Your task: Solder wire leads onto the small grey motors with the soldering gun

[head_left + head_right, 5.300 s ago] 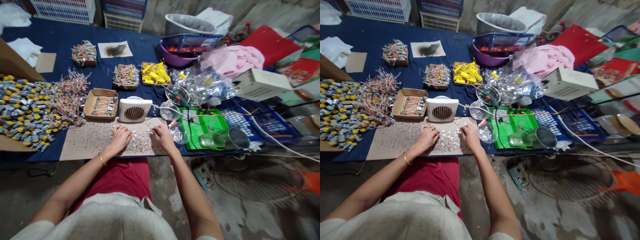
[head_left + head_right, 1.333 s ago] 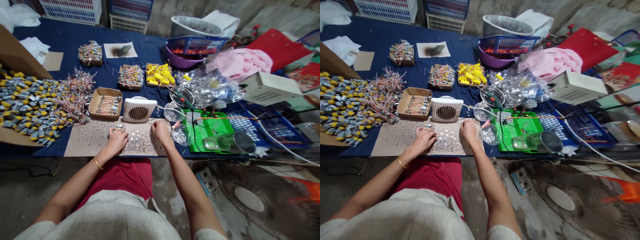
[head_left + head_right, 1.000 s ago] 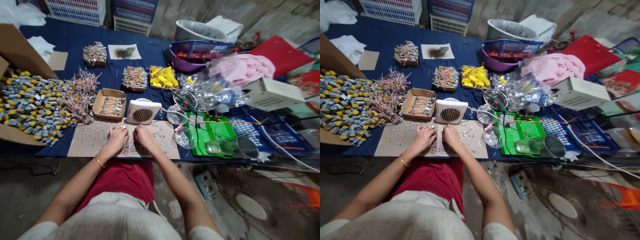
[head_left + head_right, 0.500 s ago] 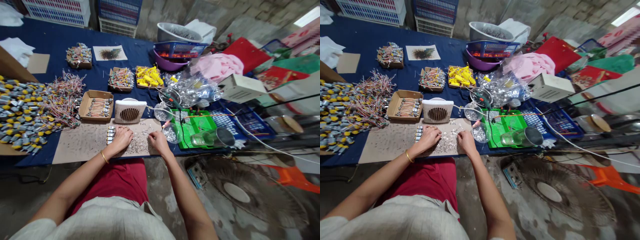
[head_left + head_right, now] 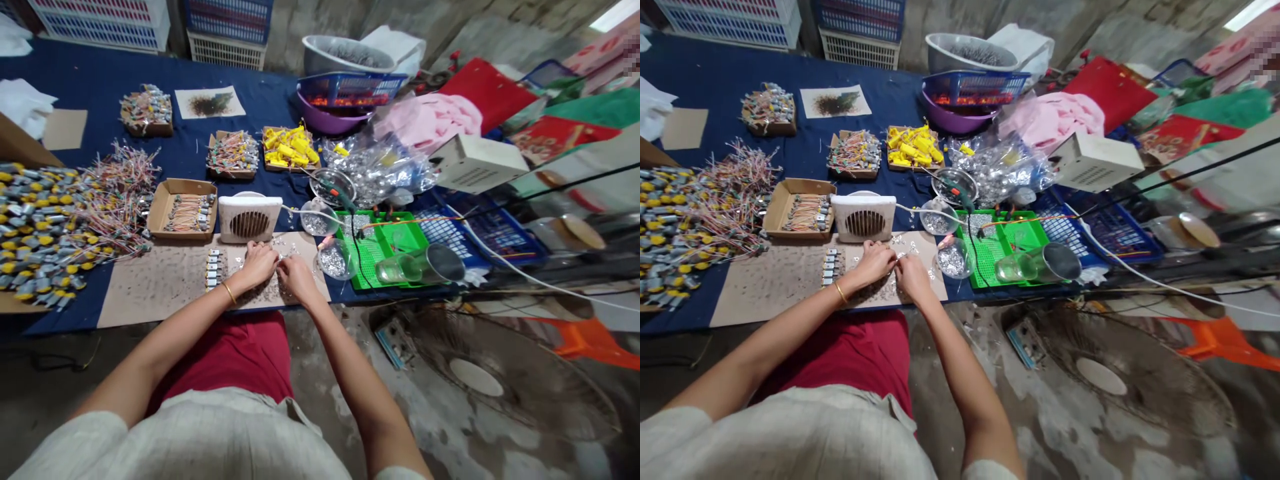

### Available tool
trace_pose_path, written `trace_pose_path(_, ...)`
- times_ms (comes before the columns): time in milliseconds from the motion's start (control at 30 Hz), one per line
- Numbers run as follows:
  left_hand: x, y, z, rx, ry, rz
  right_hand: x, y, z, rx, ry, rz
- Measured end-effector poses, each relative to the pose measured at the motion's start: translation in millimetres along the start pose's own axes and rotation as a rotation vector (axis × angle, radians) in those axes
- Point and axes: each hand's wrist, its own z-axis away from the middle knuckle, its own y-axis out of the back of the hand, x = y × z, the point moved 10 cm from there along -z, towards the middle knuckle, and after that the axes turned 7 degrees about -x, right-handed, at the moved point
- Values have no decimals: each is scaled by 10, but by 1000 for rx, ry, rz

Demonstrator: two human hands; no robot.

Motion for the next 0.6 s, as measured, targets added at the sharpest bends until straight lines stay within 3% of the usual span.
trace_pose_path(100, -204, 188, 184, 70, 32, 56, -29, -24, -28, -7, 21, 9)
trace_pose_path(200, -563, 388, 580, 163, 137, 87, -60, -8, -42, -11, 43, 9)
trace_pose_path(300, -794, 373, 962, 157, 205, 94, -177, 39, -46, -13, 78, 5)
trace_pose_path(400, -795, 200, 1139, 120, 198, 94, -451, 17, -41, -49, 175, 4)
trace_pose_path(500, -695, 43, 1151, 110, 163, 82, -699, -75, -33, -99, 249, 13)
trace_pose_path(600, -629, -3, 1142, 117, 131, 50, -713, -82, -14, -110, 244, 12)
